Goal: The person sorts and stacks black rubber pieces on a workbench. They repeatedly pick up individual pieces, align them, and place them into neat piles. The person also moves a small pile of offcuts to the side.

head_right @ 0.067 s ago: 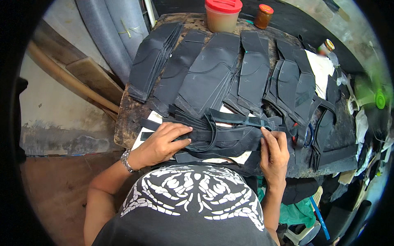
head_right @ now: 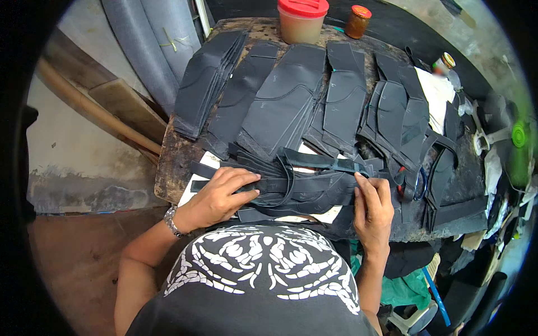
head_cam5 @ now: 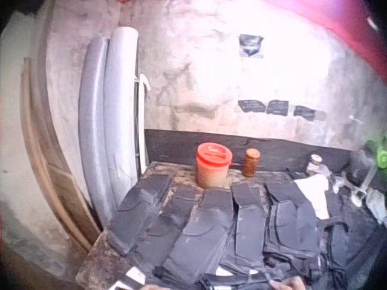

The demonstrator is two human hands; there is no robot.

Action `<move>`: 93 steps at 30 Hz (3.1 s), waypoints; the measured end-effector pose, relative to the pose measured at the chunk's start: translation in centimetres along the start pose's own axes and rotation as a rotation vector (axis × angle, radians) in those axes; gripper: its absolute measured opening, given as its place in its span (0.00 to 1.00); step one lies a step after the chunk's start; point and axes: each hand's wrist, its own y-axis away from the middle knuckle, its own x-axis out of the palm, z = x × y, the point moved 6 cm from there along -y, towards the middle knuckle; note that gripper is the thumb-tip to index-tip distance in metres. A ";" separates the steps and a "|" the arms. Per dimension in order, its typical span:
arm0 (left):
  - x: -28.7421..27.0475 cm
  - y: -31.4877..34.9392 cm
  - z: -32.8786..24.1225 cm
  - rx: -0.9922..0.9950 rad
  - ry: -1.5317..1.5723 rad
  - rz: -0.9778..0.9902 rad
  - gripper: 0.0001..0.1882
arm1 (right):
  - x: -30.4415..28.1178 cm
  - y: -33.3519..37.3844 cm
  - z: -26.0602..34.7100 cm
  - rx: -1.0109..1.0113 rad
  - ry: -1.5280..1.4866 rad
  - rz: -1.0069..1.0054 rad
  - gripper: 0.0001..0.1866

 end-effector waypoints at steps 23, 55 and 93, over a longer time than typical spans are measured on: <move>-17.1 -6.6 9.1 -0.320 0.667 -0.212 0.27 | 1.3 0.1 -0.5 0.012 0.027 0.050 0.21; 2.3 -4.1 0.0 -0.496 1.109 0.471 0.32 | -0.1 -5.4 1.7 0.299 -0.358 0.605 0.17; 4.7 -6.2 -4.8 0.183 0.031 0.058 0.18 | 0.9 -0.3 2.6 -0.157 0.384 0.360 0.25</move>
